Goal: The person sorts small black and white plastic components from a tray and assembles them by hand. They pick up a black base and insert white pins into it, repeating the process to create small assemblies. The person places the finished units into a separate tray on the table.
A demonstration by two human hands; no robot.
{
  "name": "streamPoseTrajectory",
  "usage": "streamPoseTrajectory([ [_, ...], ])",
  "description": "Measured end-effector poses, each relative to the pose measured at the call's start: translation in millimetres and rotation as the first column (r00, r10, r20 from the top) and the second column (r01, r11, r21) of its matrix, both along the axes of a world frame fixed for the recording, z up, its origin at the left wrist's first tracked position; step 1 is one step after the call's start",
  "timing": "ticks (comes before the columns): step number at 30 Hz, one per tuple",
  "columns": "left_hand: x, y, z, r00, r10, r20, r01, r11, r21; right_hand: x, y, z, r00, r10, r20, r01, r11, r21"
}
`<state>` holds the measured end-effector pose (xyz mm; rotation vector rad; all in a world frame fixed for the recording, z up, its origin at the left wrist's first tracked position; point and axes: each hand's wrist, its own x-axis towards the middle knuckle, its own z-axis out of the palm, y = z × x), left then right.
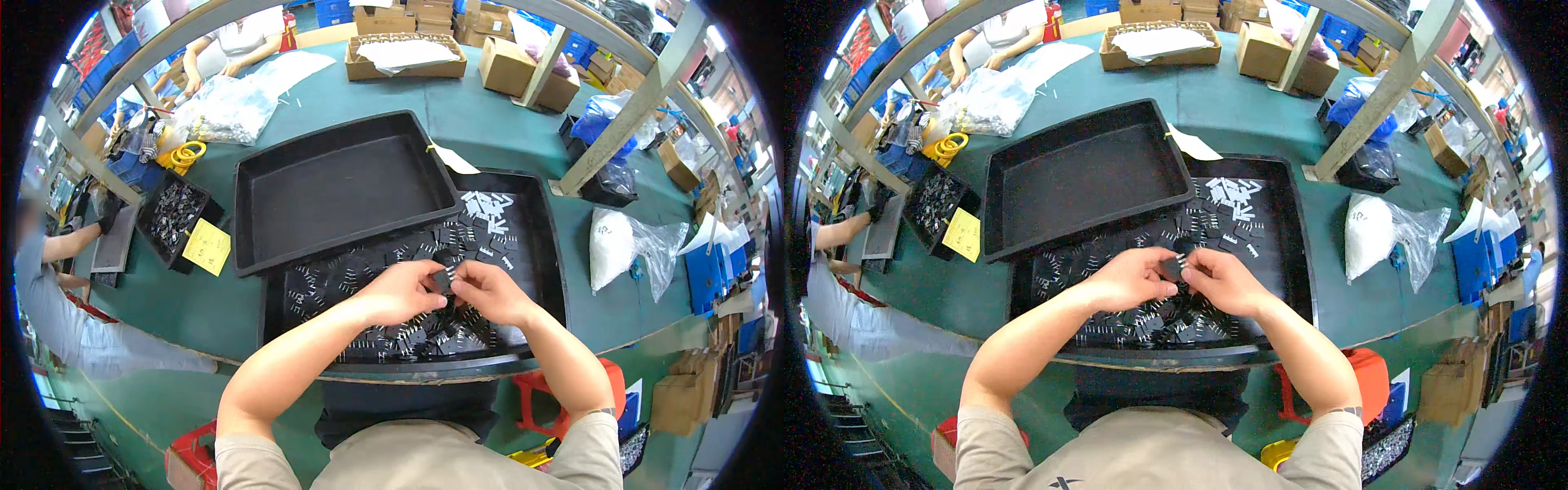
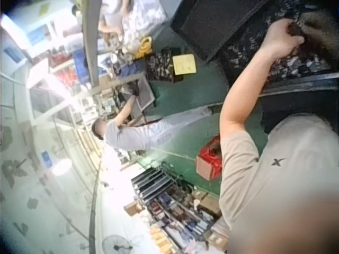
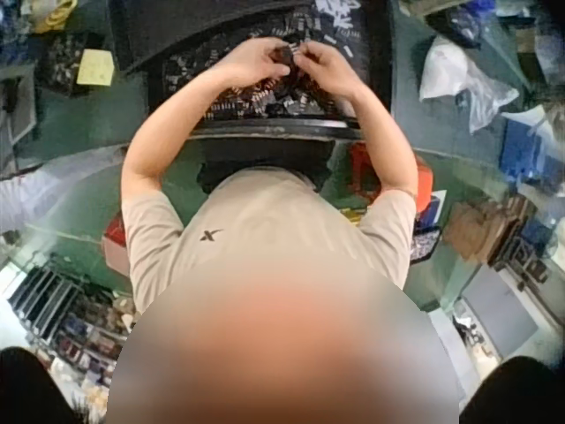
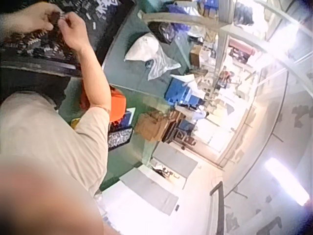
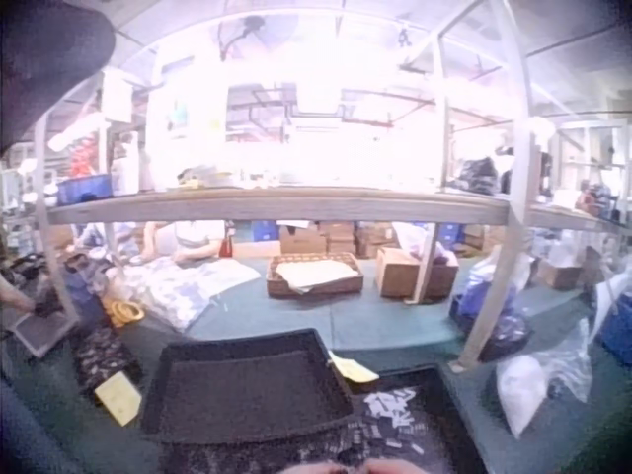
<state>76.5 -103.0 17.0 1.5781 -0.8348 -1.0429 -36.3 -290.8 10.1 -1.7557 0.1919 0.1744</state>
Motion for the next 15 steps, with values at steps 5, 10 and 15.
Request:
streamPoseTrajectory([
  [5,9.7,-7.7,-2.3,0.987,0.051,-0.150,-0.040,0.996,0.074,11.8,-8.8,-3.2,0.997,0.078,0.004,-0.077,0.986,-0.151],
  [10,20.1,-1.2,-25.5,0.973,0.096,-0.209,-0.067,0.987,0.143,40.7,-31.5,14.2,0.998,0.055,0.002,-0.046,0.847,-0.529],
  [15,28.0,8.9,-33.4,0.956,0.104,-0.274,-0.070,0.989,0.131,47.1,-37.7,-11.5,0.959,0.275,0.071,-0.174,0.766,-0.618],
])
